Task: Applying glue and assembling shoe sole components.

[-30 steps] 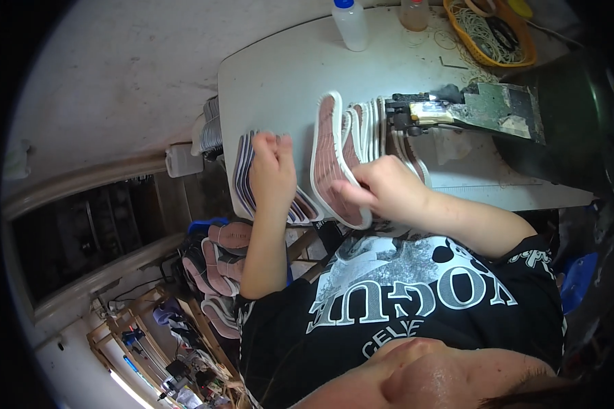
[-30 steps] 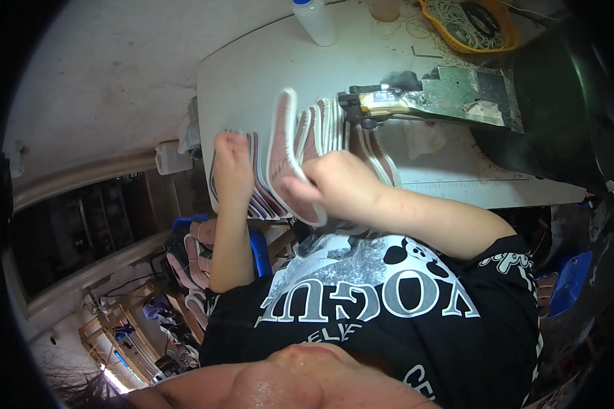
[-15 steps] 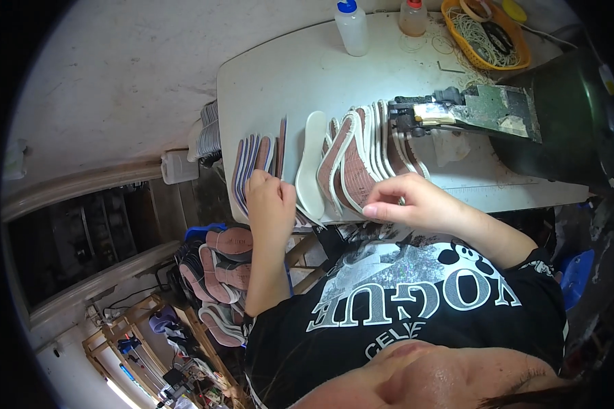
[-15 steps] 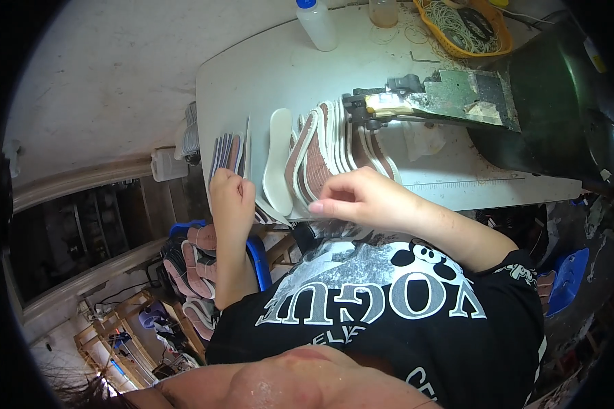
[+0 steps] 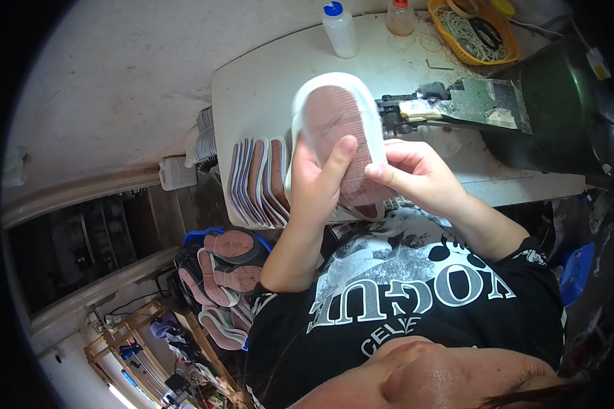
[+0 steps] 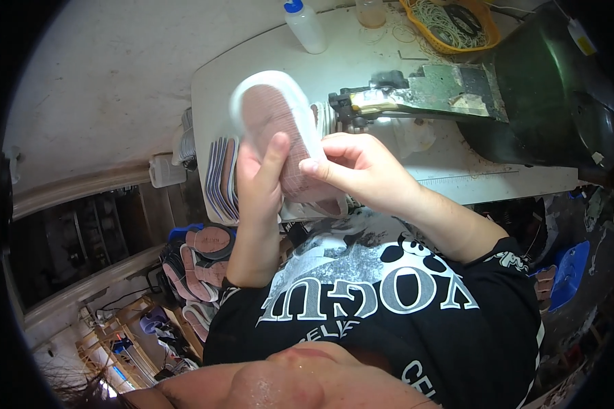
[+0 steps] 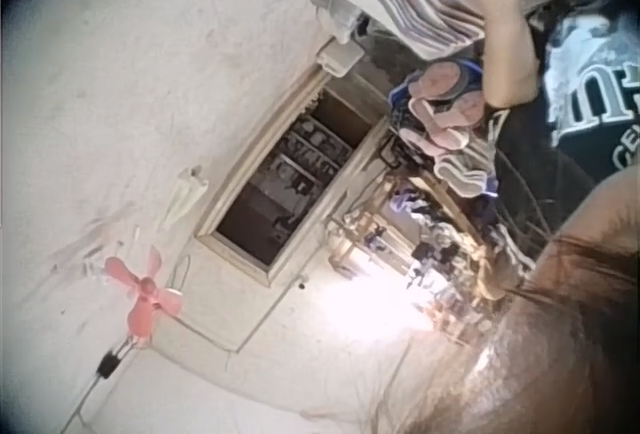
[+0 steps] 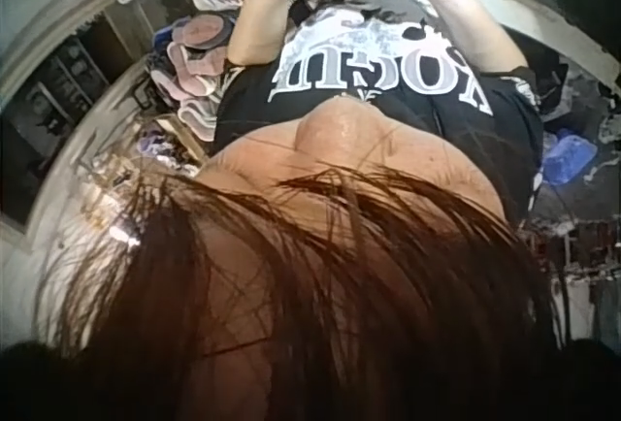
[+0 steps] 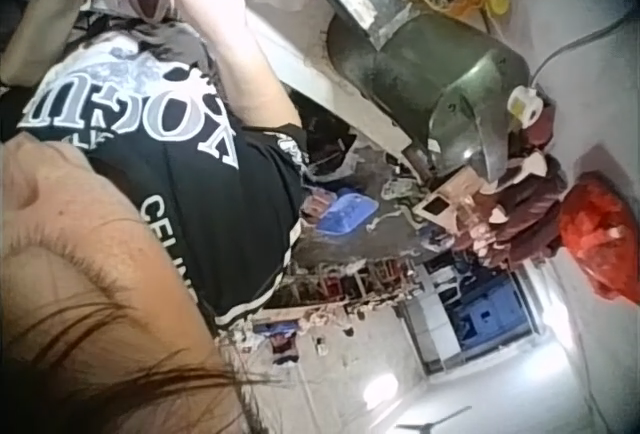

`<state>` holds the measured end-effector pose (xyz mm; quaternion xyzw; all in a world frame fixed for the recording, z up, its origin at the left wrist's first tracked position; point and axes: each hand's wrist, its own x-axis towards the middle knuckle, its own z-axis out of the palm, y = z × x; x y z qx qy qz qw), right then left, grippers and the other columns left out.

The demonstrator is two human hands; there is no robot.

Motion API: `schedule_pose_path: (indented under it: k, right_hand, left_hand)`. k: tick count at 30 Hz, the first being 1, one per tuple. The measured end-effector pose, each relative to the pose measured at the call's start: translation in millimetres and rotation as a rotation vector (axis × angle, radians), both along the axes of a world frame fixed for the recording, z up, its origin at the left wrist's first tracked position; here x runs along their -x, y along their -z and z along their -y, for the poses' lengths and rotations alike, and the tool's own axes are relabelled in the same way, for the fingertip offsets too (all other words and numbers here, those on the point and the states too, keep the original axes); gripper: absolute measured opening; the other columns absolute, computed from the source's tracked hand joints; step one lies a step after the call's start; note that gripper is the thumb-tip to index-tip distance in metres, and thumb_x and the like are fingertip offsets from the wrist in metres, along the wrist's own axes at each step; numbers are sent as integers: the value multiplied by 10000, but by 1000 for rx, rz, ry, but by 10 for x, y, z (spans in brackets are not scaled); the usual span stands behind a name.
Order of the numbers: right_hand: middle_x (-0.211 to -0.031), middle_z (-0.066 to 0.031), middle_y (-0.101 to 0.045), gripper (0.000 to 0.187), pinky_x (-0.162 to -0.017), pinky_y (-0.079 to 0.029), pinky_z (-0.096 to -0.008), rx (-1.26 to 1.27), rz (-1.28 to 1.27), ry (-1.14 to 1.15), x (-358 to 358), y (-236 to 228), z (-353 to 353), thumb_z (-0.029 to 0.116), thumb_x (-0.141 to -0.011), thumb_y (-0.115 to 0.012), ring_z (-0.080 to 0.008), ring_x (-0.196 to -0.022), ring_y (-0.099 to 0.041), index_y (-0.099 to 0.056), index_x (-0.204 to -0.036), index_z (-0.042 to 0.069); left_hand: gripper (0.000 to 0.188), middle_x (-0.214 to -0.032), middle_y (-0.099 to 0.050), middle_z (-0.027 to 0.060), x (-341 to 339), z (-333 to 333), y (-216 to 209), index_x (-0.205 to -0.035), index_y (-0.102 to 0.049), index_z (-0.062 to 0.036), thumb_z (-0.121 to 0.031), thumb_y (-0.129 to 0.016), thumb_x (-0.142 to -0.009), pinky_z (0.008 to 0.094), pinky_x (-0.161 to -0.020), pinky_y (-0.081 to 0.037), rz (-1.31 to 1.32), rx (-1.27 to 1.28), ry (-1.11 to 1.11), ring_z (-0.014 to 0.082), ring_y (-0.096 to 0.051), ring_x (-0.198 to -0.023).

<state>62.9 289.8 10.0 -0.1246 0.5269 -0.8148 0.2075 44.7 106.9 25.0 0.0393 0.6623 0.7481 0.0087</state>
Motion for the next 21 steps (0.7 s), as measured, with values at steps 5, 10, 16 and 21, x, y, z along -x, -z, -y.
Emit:
schedule_pose_path:
  k: [5, 10, 16, 21]
  right_hand:
    - [-1052, -76, -690, 341, -861, -529, -283, 436, 316, -242, 94, 247, -205, 234, -939, -701, -137, -945, -655, -647, -1148, -30]
    - [-1090, -90, -672, 546, -850, -532, -289, 270, 165, -145, 28, 289, -312, 271, -825, -818, -150, -991, -635, -612, -1209, -58]
    - [-783, -33, -675, 247, -677, -485, -241, -413, 30, -138, 18, -50, -670, 178, -959, -651, -67, -728, -581, -705, -933, -61]
    - [-840, -14, -668, 233, -684, -471, -228, -379, -7, -24, -69, -92, -639, 170, -965, -645, -54, -746, -555, -688, -1016, -53]
  left_hand:
    - [268, -1026, -705, 77, 139, -275, -96, -1133, -622, 29, -171, -668, -960, 254, -803, -526, 292, -330, 129, 111, -656, -864]
    - [252, -1019, -697, 80, 24, -452, 2, -1108, -626, 21, -151, -688, -935, 240, -786, -508, 105, -153, 290, 99, -641, -878]
    - [381, -881, -712, 164, 31, -560, 185, -1015, -630, 61, -229, -801, -837, 292, -697, -540, -160, 226, 17, 168, -698, -796]
    - [397, -900, -707, 115, 109, -675, 16, -993, -628, 41, -203, -855, -777, 288, -699, -544, -72, 91, 4, 158, -685, -784]
